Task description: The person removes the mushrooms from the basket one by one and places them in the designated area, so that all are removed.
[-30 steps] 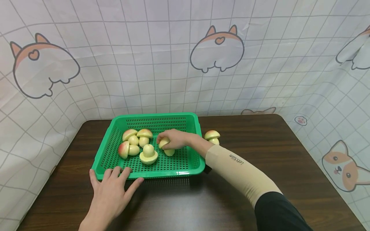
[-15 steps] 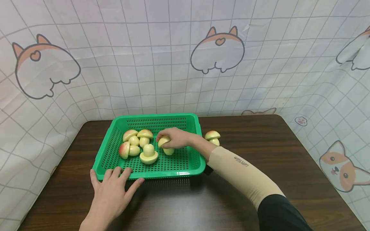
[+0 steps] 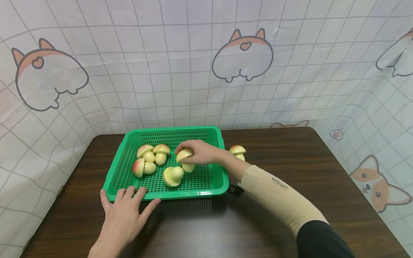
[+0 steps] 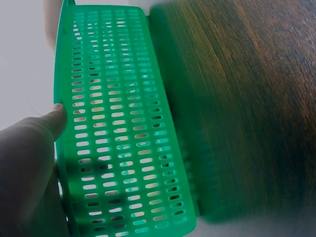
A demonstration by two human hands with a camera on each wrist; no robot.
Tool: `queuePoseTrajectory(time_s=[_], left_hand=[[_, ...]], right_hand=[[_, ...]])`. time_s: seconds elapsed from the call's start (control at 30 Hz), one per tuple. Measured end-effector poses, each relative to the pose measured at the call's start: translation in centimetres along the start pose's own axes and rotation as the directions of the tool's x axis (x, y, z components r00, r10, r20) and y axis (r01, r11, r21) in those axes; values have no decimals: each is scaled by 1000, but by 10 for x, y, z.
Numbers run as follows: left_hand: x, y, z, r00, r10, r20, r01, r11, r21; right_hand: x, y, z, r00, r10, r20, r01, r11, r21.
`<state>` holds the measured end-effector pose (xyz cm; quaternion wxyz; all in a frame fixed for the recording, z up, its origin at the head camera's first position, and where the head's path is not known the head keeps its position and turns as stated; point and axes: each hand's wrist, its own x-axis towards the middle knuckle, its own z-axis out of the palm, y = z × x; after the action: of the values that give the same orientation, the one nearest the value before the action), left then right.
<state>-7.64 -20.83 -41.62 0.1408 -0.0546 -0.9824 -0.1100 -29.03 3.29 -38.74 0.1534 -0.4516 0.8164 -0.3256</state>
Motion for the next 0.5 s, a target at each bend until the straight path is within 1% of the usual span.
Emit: queuePoseTrajectory(time_s=[0.23,0.5], left_hand=[[0,0,0,1000,-1,0,1,1000,-3],[1,-1,1,1000,4,-11,-4,1000,-4]], right_hand=[[-10,-4,-10,998,-25,-50,27,999,40],[-24,-5,-24,994,-36,-107,44,996,75]])
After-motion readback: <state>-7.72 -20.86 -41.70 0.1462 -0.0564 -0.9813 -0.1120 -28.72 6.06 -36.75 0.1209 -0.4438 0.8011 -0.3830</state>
